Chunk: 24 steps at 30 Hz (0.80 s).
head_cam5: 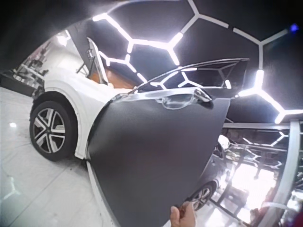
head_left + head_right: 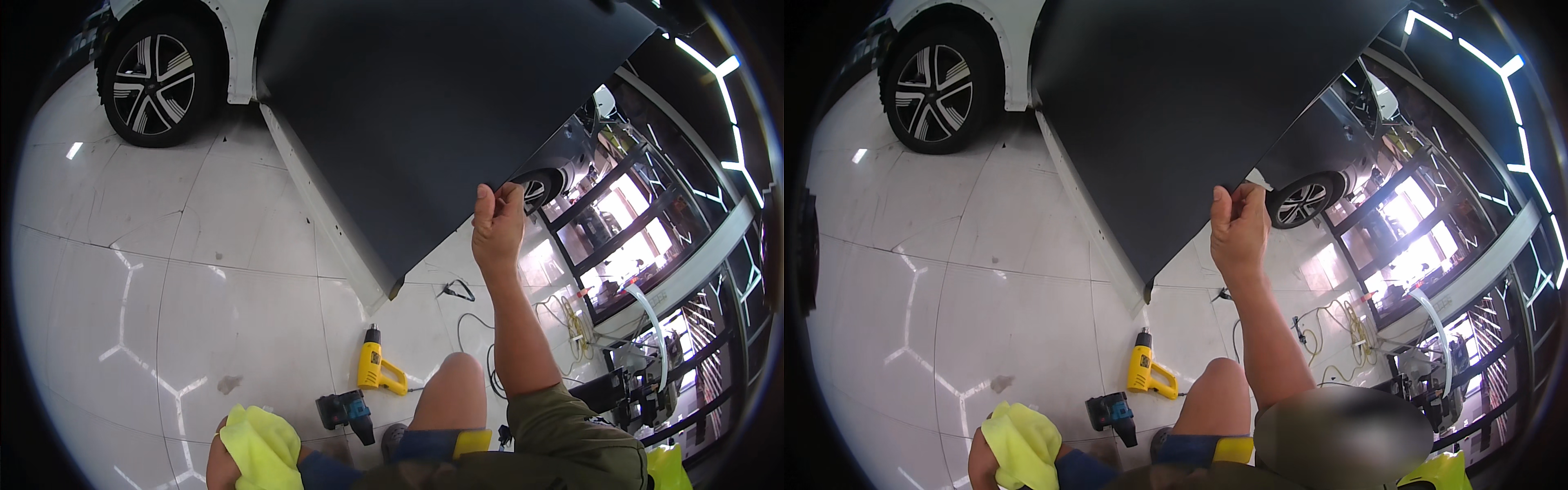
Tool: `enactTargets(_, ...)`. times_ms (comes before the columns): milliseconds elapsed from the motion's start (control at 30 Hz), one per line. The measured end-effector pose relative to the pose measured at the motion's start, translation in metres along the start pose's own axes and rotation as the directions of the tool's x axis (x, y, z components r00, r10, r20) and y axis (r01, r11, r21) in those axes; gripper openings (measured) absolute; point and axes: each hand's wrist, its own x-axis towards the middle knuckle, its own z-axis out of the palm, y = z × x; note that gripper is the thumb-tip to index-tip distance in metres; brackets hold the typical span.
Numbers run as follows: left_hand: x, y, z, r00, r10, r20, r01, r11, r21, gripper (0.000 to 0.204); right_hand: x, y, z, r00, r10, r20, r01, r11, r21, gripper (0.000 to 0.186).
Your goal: The person applies a matte black vinyl wrap to a white car door. They use a squeegee to smooth the wrap, a knife to trim edges, and a heat gun to shape the material around curves. The person also wipes the surface with a cloth and uses a drill to remove screws from the door.
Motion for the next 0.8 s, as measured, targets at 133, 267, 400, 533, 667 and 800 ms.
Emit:
enactTargets(133,-0.011,-0.002,0.002,0.999,-0.015,-0.031,0.015,1.0,0.011,0.025,-0.02,0.005,0.008,0.999,0.007,0.039,-0.007,1.0,0.005,0.027)
enactTargets(267,-0.016,0.003,0.001,0.999,-0.025,-0.045,0.027,0.999,0.035,0.024,-0.033,0.006,0.01,0.982,0.107,0.158,-0.107,0.994,-0.007,0.027)
enactTargets(400,-0.022,0.009,0.005,0.998,-0.04,-0.049,0.044,0.996,0.077,0.023,-0.031,-0.003,-0.008,0.913,0.208,0.351,-0.264,0.957,0.12,0.028)
enactTargets(533,-0.046,0.014,-0.002,0.996,-0.071,-0.059,0.081,0.979,0.189,0.022,-0.029,0.01,-0.051,0.874,0.128,0.469,-0.281,0.92,0.272,0.028)
enactTargets(667,-0.08,0.021,-0.017,0.988,-0.138,-0.07,0.154,0.911,0.383,0.022,-0.048,0.047,-0.09,0.672,0.257,0.694,-0.529,0.823,0.208,0.026)
enactTargets(800,-0.087,0.08,-0.02,0.953,-0.153,-0.262,0.284,0.756,0.589,0.019,-0.086,0.088,-0.097,0.595,0.189,0.781,-0.464,0.875,0.141,0.028)
